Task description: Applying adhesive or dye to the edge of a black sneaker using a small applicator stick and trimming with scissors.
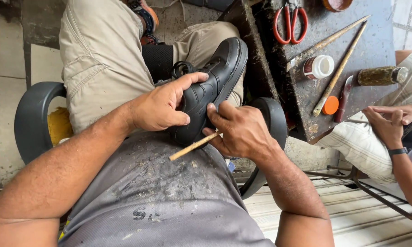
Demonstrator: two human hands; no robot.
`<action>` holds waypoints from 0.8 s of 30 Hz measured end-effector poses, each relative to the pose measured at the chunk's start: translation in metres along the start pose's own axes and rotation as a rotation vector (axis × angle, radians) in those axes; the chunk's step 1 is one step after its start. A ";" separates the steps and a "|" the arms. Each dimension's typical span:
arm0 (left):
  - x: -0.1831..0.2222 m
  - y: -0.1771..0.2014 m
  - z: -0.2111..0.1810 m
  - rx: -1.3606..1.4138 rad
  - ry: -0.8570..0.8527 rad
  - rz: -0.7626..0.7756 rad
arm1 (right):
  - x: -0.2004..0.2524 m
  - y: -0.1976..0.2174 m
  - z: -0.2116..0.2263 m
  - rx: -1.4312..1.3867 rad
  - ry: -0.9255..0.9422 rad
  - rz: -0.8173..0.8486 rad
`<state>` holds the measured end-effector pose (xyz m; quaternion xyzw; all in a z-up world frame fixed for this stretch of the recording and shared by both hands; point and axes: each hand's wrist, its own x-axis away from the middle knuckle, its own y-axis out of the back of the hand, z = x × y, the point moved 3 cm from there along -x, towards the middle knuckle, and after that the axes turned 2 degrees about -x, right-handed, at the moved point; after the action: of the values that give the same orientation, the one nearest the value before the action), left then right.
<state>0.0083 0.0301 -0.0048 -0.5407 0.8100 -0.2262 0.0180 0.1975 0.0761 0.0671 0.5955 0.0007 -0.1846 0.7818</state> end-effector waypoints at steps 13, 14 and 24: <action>0.004 -0.008 -0.009 -0.331 -0.124 -0.015 | 0.043 -0.071 -0.083 -1.234 -0.998 -0.591; 0.004 -0.009 -0.008 -0.331 -0.121 -0.008 | 0.042 -0.076 -0.082 -1.233 -1.004 -0.597; -0.006 -0.005 -0.006 -0.372 -0.067 0.001 | 0.039 -0.102 -0.087 -1.402 -1.084 -0.692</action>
<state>0.0132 0.0355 0.0012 -0.5417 0.8370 -0.0546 -0.0553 0.2228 0.1229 -0.0616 -0.2093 -0.0750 -0.6144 0.7570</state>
